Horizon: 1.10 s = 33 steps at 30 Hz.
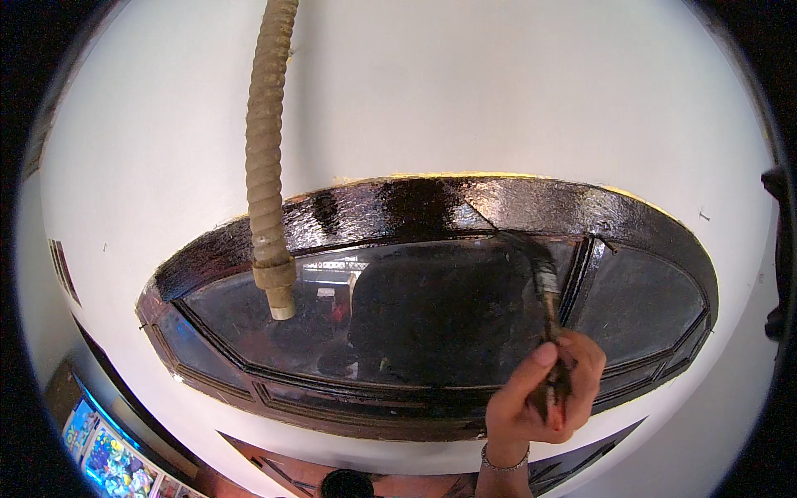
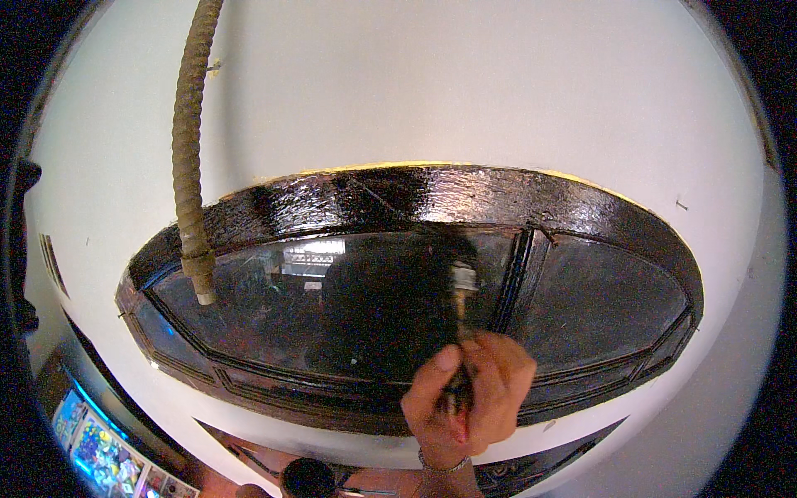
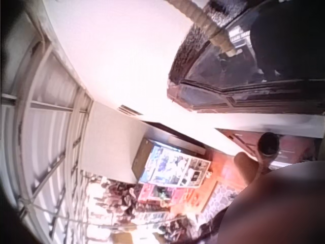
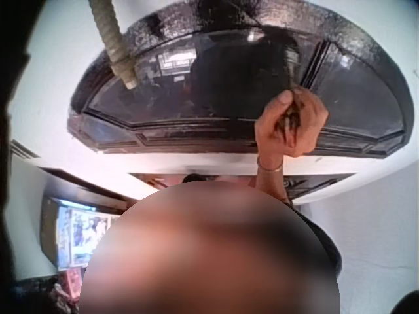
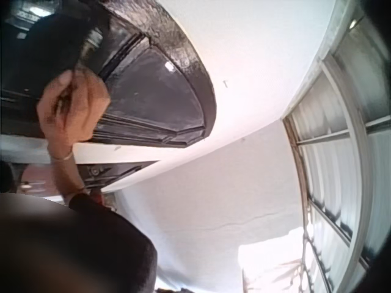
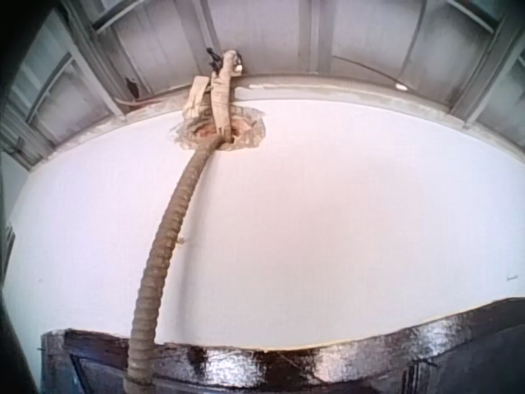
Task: The person paints the wooden frame of a large arched window with dark paint using a brush. They repeatedly dip the brush into a small paint can held in the other hand and apply paint to the frame sections.
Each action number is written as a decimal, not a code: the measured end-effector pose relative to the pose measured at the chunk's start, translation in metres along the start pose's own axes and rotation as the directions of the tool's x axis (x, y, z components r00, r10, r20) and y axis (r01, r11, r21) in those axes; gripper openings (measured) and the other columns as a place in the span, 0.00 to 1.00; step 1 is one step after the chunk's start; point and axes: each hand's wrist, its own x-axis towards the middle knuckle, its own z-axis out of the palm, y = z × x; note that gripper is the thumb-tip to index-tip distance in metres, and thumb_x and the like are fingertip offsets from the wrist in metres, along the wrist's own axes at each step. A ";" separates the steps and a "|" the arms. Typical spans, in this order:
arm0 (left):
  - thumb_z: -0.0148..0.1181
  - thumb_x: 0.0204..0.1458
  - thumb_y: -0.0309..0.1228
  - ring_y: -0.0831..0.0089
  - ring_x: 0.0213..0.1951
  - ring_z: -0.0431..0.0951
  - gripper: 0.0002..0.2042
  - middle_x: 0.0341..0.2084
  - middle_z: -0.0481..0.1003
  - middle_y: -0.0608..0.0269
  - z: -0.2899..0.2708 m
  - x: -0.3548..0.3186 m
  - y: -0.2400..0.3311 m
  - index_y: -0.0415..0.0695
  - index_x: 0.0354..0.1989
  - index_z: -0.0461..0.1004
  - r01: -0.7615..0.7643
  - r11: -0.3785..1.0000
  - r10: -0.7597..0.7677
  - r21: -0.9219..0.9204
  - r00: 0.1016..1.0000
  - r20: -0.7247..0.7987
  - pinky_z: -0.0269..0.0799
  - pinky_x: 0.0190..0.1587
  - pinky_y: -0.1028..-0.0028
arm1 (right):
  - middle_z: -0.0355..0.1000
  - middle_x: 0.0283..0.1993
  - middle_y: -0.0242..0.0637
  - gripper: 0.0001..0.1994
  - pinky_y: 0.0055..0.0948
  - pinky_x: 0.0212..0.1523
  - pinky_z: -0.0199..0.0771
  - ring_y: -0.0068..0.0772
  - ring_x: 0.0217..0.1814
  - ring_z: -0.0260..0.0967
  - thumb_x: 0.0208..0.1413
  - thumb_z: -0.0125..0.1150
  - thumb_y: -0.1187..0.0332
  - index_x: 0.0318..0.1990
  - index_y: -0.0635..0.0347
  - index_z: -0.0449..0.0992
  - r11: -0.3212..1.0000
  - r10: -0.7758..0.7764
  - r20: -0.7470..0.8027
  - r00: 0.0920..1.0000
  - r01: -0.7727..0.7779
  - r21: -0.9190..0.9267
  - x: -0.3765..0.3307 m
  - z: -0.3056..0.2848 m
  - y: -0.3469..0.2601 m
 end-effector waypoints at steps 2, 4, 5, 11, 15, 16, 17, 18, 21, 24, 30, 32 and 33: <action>0.84 0.27 0.40 0.52 0.57 0.75 0.54 0.57 0.72 0.46 0.000 0.000 0.001 0.41 0.66 0.58 0.003 1.000 -0.003 0.000 1.000 0.001 0.71 0.61 0.55 | 0.73 0.43 0.47 0.08 0.35 0.46 0.71 0.38 0.43 0.71 0.65 0.55 0.76 0.48 0.70 0.67 0.999 0.007 -0.011 1.000 -0.008 -0.042 -0.003 -0.005 0.001; 0.84 0.27 0.40 0.52 0.57 0.75 0.54 0.57 0.72 0.45 0.001 0.001 0.001 0.40 0.66 0.58 0.004 1.000 -0.004 0.000 1.000 0.001 0.71 0.61 0.55 | 0.72 0.46 0.48 0.09 0.34 0.46 0.70 0.38 0.45 0.70 0.65 0.55 0.75 0.48 0.70 0.67 0.997 0.026 -0.038 0.999 -0.029 -0.073 -0.009 -0.007 0.000; 0.84 0.27 0.41 0.52 0.57 0.75 0.54 0.57 0.72 0.45 0.001 0.001 0.001 0.40 0.66 0.58 0.002 1.000 -0.002 0.000 1.000 0.002 0.71 0.61 0.55 | 0.71 0.47 0.48 0.09 0.34 0.47 0.70 0.38 0.45 0.70 0.65 0.55 0.75 0.48 0.70 0.66 0.996 0.029 -0.070 0.997 -0.035 -0.082 -0.011 -0.007 -0.002; 0.84 0.27 0.41 0.52 0.58 0.75 0.54 0.58 0.71 0.45 0.001 0.002 0.004 0.40 0.66 0.58 0.004 1.000 -0.004 0.002 1.000 0.019 0.71 0.61 0.54 | 0.69 0.46 0.52 0.09 0.35 0.45 0.71 0.42 0.44 0.70 0.63 0.55 0.75 0.47 0.69 0.66 0.997 0.023 0.040 0.999 -0.020 -0.072 -0.019 0.007 -0.018; 0.85 0.26 0.42 0.51 0.58 0.75 0.54 0.58 0.71 0.45 0.001 0.004 0.004 0.40 0.66 0.58 0.003 1.000 -0.003 0.000 1.000 0.025 0.71 0.61 0.54 | 0.72 0.41 0.49 0.12 0.40 0.38 0.74 0.48 0.40 0.71 0.50 0.64 0.76 0.43 0.65 0.75 0.990 0.079 0.018 0.997 -0.081 0.117 -0.024 0.021 -0.035; 0.85 0.26 0.42 0.51 0.58 0.75 0.55 0.58 0.71 0.45 0.001 0.004 0.005 0.40 0.66 0.58 0.000 1.000 0.000 0.001 1.000 0.028 0.71 0.61 0.54 | 0.73 0.40 0.48 0.12 0.40 0.38 0.74 0.48 0.39 0.71 0.50 0.65 0.76 0.43 0.65 0.76 0.988 0.040 0.042 0.998 -0.046 0.149 -0.025 0.022 -0.038; 0.85 0.26 0.42 0.51 0.58 0.74 0.55 0.58 0.71 0.45 0.001 0.004 0.005 0.40 0.66 0.58 0.001 1.000 -0.001 0.000 1.000 0.027 0.71 0.61 0.54 | 0.73 0.40 0.48 0.12 0.40 0.38 0.74 0.47 0.39 0.71 0.49 0.66 0.76 0.42 0.64 0.76 0.983 0.000 0.065 0.998 -0.011 0.181 -0.025 0.022 -0.040; 0.85 0.26 0.42 0.51 0.58 0.74 0.55 0.58 0.71 0.45 0.002 0.004 0.005 0.40 0.66 0.58 -0.001 1.000 0.001 -0.001 1.000 0.030 0.71 0.61 0.54 | 0.73 0.40 0.47 0.12 0.39 0.38 0.74 0.47 0.38 0.71 0.48 0.66 0.76 0.42 0.64 0.77 0.977 -0.041 0.088 0.995 0.021 0.214 -0.026 0.022 -0.041; 0.85 0.26 0.42 0.51 0.58 0.74 0.55 0.58 0.71 0.45 0.002 0.004 0.006 0.40 0.66 0.58 0.000 1.000 0.000 -0.001 0.999 0.033 0.70 0.61 0.54 | 0.73 0.40 0.48 0.11 0.40 0.39 0.75 0.47 0.38 0.71 0.48 0.67 0.76 0.40 0.63 0.77 0.979 -0.022 0.011 1.000 0.019 0.205 -0.024 0.019 -0.038; 0.85 0.26 0.42 0.51 0.58 0.74 0.55 0.58 0.71 0.45 0.002 0.004 0.006 0.40 0.66 0.58 0.001 1.000 -0.001 0.001 0.999 0.037 0.70 0.61 0.54 | 0.72 0.40 0.50 0.10 0.40 0.39 0.75 0.47 0.38 0.71 0.49 0.65 0.77 0.40 0.65 0.75 0.994 0.110 -0.166 0.980 -0.106 0.033 -0.021 0.016 -0.033; 0.85 0.26 0.43 0.50 0.58 0.74 0.55 0.58 0.71 0.44 0.002 0.004 0.007 0.39 0.66 0.58 0.001 1.000 -0.001 -0.001 0.999 0.052 0.70 0.61 0.53 | 0.73 0.40 0.49 0.11 0.40 0.41 0.76 0.48 0.40 0.72 0.48 0.67 0.76 0.41 0.64 0.78 0.974 0.016 0.080 0.997 -0.034 0.224 -0.024 0.024 -0.042; 0.85 0.26 0.43 0.50 0.58 0.74 0.55 0.58 0.71 0.44 0.002 0.004 0.007 0.39 0.66 0.58 0.001 1.000 -0.001 0.000 0.999 0.054 0.70 0.61 0.53 | 0.74 0.41 0.47 0.11 0.39 0.42 0.76 0.47 0.41 0.72 0.48 0.67 0.75 0.41 0.64 0.78 0.962 -0.031 0.115 0.993 -0.001 0.273 -0.026 0.023 -0.042; 0.85 0.26 0.43 0.50 0.58 0.74 0.56 0.58 0.71 0.44 0.002 0.005 0.007 0.39 0.66 0.58 0.001 1.000 -0.001 -0.001 0.998 0.055 0.70 0.61 0.53 | 0.74 0.42 0.47 0.11 0.39 0.42 0.76 0.47 0.41 0.73 0.48 0.67 0.75 0.41 0.63 0.78 0.973 0.035 0.054 0.998 -0.046 0.224 -0.027 0.023 -0.041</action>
